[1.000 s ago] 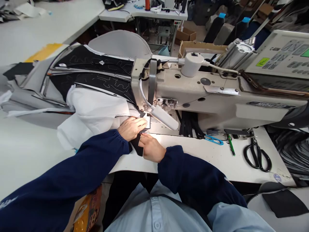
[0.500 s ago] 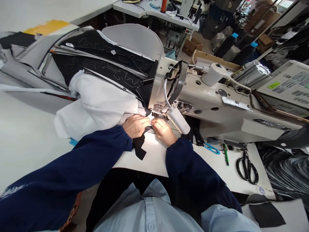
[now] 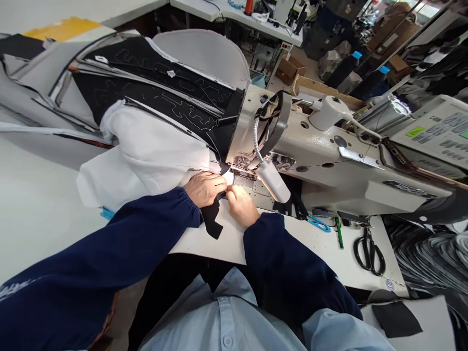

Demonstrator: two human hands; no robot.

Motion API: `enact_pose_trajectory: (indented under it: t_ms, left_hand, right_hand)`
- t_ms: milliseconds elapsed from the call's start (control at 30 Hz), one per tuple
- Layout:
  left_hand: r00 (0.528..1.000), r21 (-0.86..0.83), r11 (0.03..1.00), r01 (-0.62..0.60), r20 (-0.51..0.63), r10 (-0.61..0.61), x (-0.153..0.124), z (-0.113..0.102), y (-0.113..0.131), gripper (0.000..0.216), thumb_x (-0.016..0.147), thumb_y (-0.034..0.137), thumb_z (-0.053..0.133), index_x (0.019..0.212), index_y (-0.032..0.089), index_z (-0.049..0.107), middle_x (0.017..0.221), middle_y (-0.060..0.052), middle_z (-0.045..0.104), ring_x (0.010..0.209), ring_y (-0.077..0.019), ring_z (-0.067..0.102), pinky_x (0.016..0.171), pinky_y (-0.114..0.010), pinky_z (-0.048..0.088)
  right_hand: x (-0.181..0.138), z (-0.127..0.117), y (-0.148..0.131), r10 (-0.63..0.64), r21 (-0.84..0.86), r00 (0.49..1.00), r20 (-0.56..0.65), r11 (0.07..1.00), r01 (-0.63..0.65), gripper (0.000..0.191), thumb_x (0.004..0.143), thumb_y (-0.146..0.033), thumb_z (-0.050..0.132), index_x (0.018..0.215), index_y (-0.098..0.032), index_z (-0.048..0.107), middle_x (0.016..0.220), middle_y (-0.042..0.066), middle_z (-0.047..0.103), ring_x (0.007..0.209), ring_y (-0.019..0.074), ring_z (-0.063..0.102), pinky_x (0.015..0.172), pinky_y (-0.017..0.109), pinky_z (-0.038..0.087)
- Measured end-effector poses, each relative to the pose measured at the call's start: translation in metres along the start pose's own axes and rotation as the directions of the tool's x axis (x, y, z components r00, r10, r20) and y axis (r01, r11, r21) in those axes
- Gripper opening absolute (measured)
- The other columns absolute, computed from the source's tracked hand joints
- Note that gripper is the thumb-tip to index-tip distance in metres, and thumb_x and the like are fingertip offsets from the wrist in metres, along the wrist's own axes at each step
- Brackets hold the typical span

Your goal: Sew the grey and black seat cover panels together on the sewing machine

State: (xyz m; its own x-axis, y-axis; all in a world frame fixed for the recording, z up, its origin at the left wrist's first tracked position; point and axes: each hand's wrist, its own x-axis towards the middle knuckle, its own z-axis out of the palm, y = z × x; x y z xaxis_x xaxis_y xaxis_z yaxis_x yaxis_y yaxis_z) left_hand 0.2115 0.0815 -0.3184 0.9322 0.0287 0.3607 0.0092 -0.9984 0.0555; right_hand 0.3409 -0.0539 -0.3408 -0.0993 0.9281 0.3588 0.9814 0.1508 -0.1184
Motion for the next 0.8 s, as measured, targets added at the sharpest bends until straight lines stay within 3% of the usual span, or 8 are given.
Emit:
enact_pose_trajectory:
  t_ms: [133,200,500,800]
  left_hand:
    - [1.000,-0.012,1.000,0.013,-0.010,-0.013,-0.001,0.000,-0.001,0.031,0.076,0.007,0.045,0.095,0.018,0.068,0.103,-0.003,0.069,0.093,-0.0175,0.062,0.084,-0.031,0.045]
    - [1.000,-0.013,1.000,0.008,-0.001,-0.008,-0.002,-0.001,-0.001,0.033,0.077,0.007,0.045,0.096,0.019,0.069,0.105,-0.003,0.069,0.096,-0.0173,0.062,0.085,-0.031,0.046]
    - [0.997,0.016,0.999,-0.035,-0.073,0.036,-0.002,-0.002,-0.004,0.031,0.081,0.010,0.043,0.094,0.019,0.070,0.105,-0.002,0.070,0.095,-0.0162,0.064,0.081,-0.029,0.049]
    - [0.994,-0.001,0.995,-0.101,-0.029,0.101,-0.004,-0.002,-0.012,0.035,0.076,0.007,0.045,0.099,0.020,0.068,0.105,-0.002,0.070,0.101,-0.0164,0.063,0.089,-0.030,0.048]
  right_hand:
    - [-0.015,-0.001,-0.018,0.004,-0.007,1.000,0.016,1.000,-0.004,0.028,0.093,-0.006,0.039,0.109,-0.003,0.061,0.115,0.023,0.058,0.122,0.0291,0.048,0.097,0.041,0.044]
    - [-0.020,-0.002,-0.021,0.035,0.000,0.999,0.033,0.999,-0.035,0.030,0.093,-0.006,0.040,0.115,-0.002,0.060,0.120,0.024,0.057,0.125,0.0291,0.046,0.098,0.042,0.044]
    - [-0.021,-0.001,-0.022,-0.001,-0.085,0.999,-0.041,0.996,-0.002,0.037,0.094,-0.006,0.030,0.110,-0.008,0.063,0.115,0.017,0.060,0.115,0.0271,0.051,0.096,0.043,0.047]
    - [-0.009,-0.003,-0.025,-0.066,-0.106,0.996,-0.063,0.993,0.059,0.036,0.096,-0.014,0.030,0.084,-0.008,0.064,0.087,0.016,0.059,0.091,0.0262,0.053,0.085,0.043,0.049]
